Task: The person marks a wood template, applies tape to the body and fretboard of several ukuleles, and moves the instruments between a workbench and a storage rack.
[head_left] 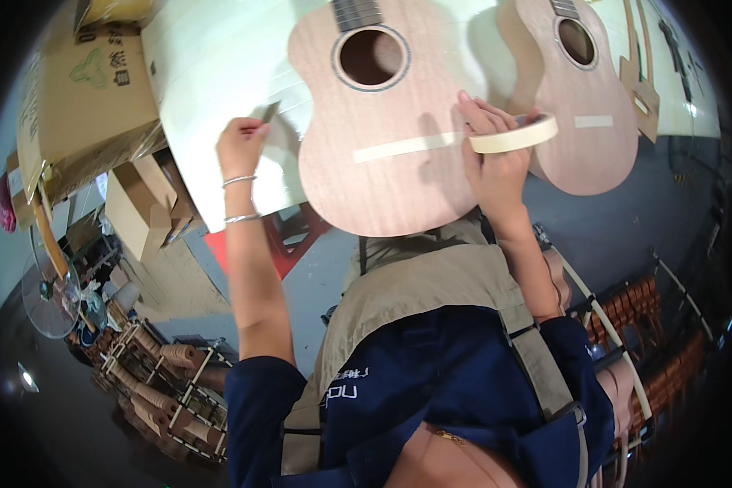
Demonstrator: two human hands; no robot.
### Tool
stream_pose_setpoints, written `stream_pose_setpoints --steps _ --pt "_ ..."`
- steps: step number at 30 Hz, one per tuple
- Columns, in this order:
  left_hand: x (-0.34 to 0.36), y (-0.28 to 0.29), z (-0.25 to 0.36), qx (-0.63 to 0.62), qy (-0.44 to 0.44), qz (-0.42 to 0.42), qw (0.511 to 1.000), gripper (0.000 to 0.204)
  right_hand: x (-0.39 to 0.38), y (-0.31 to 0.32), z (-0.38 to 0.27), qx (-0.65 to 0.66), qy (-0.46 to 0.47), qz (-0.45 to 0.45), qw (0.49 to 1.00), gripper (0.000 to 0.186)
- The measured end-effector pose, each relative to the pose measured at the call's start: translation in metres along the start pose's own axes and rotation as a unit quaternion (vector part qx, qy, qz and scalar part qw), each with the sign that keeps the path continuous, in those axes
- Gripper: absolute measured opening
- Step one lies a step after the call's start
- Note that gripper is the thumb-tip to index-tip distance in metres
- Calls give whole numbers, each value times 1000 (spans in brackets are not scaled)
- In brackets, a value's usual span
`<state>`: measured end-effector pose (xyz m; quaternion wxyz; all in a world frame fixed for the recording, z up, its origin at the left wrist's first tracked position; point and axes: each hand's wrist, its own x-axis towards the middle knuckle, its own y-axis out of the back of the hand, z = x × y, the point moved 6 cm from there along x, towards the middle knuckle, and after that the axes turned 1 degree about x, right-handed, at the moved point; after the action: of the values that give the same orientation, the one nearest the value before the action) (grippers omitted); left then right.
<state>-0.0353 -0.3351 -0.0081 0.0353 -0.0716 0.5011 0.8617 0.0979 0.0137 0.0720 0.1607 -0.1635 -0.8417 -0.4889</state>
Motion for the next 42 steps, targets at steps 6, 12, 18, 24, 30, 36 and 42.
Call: stream_pose_setpoints --steps 6,12,18,24,30,36,42 --pt "-64 11 134 -336 20 -117 934 22 -7 -3 8 6 -27 10 1000 44" --pt "-108 -58 192 -345 97 -332 872 17 -2 0 4 26 -22 -6 999 43" --pt "-99 -67 190 -236 -50 -262 934 12 -27 -11 -4 315 -31 -79 945 30" --pt "-74 -44 179 -291 128 -280 906 11 50 85 76 36 90 13 995 34" --pt "88 -2 69 -191 46 -8 980 15 141 100 365 -133 -139 4 981 37" --pt "120 -8 141 58 -63 169 982 45 196 85 311 -180 15 98 979 35" --pt "134 -57 266 237 -6 -10 971 75 239 -45 262 445 -381 -267 765 36"
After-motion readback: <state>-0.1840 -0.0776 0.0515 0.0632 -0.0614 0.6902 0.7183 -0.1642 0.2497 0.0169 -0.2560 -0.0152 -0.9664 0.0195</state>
